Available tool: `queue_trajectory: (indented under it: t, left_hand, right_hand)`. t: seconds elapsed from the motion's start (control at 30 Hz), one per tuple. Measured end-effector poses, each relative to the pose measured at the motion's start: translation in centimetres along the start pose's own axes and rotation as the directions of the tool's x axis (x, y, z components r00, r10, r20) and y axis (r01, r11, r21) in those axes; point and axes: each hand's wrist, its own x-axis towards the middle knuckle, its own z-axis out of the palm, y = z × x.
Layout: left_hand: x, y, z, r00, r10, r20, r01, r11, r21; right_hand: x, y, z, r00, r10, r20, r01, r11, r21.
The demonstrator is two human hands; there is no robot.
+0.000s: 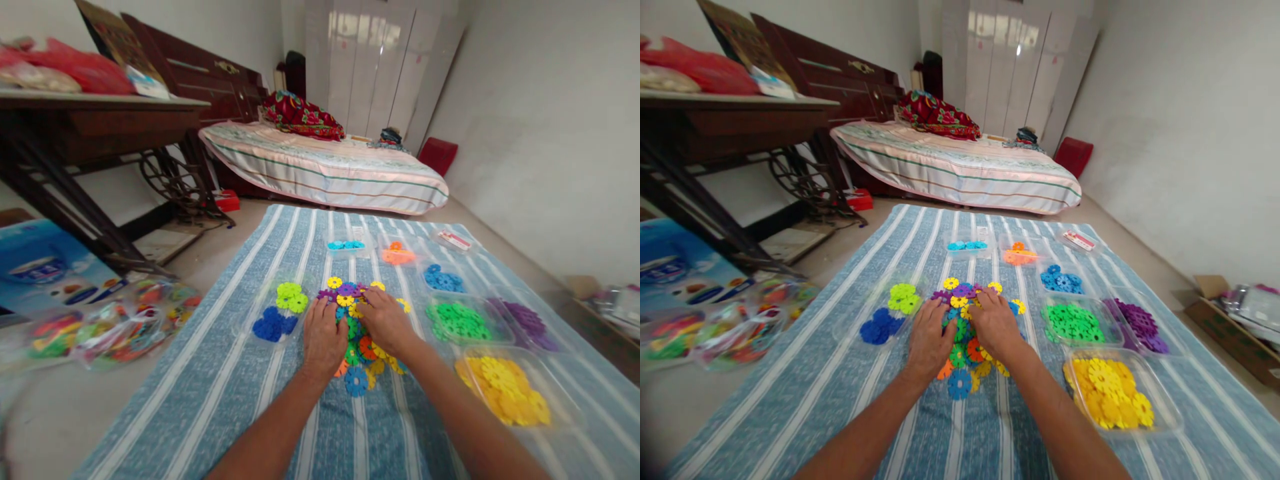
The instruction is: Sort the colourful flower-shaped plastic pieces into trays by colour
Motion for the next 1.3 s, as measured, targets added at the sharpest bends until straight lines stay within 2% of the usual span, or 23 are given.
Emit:
queue_trajectory:
  t: [0.13,0.27,0.33,0.4,0.47,0.53,0.63,0.77,0.9,1.0,1.07,1.17,1.3]
  left_hand:
    - [0.4,0.0,-0.1,1.0,-0.002,0.02,0.003,1.0,-0.016]
    - [0.6,0.2,-0.2,0.999,-0.023,0.046,0.024,0.999,-0.031]
    - [0.6,0.2,-0.3,0.998,-0.027,0.051,0.029,0.999,-0.036]
    - [0.5,0.2,-0.4,0.998,-0.025,0.05,0.027,0.999,-0.039]
    - [0.5,0.2,-0.4,0.999,-0.015,0.049,0.017,0.999,-0.042]
    - [0.5,0.2,-0.4,0.999,0.0,0.048,0.002,0.999,-0.047]
    - [0.5,0.1,-0.5,0.999,0.015,0.04,-0.013,0.998,-0.057]
    - [0.5,0.0,-0.4,0.999,0.022,0.035,-0.02,0.998,-0.065]
    - [0.5,-0.1,-0.5,0.998,0.055,0.036,-0.053,0.997,-0.062]
    - [0.6,0.0,-0.7,0.997,0.063,0.041,-0.061,0.997,-0.052]
    - [0.7,0.1,-0.9,0.996,0.066,0.054,-0.064,0.997,-0.052]
    - [0.8,0.3,-1.0,0.996,0.066,0.067,-0.062,0.996,-0.057]
    - [0.9,0.3,-1.0,0.994,0.065,0.083,-0.059,0.995,-0.075]
  right_hand:
    - [-0.7,0.2,-0.4,0.992,-0.058,-0.115,0.061,0.998,0.023]
    - [-3.2,1.3,-3.2,0.954,-0.041,-0.296,0.043,0.999,0.002]
    - [-5.6,2.3,-5.4,0.929,0.023,-0.37,-0.054,0.996,-0.074]
    - [-8.4,3.3,-7.8,0.913,0.119,-0.39,-0.202,0.963,-0.179]
    - [-11.0,4.0,-9.7,0.91,0.244,-0.336,-0.34,0.902,-0.267]
    - [-12.7,3.9,-10.6,0.89,0.352,-0.289,-0.429,0.863,-0.268]
    - [-12.4,2.2,-9.7,0.895,0.375,-0.242,-0.413,0.902,-0.127]
    - [-8.0,-1.0,-5.9,0.95,0.256,-0.177,-0.255,0.966,0.03]
    - [-4.0,-2.6,-2.6,0.949,0.299,-0.105,-0.3,0.954,0.005]
    - [-2.8,-2.6,-1.1,0.947,0.314,-0.059,-0.316,0.948,-0.027]
    - [-2.8,-2.3,-0.5,0.956,0.283,-0.075,-0.286,0.958,-0.03]
    - [-3.5,-1.7,-0.4,0.963,0.212,-0.165,-0.219,0.975,-0.026]
    - [-6.0,-0.2,-2.8,0.922,0.17,-0.349,-0.205,0.976,-0.066]
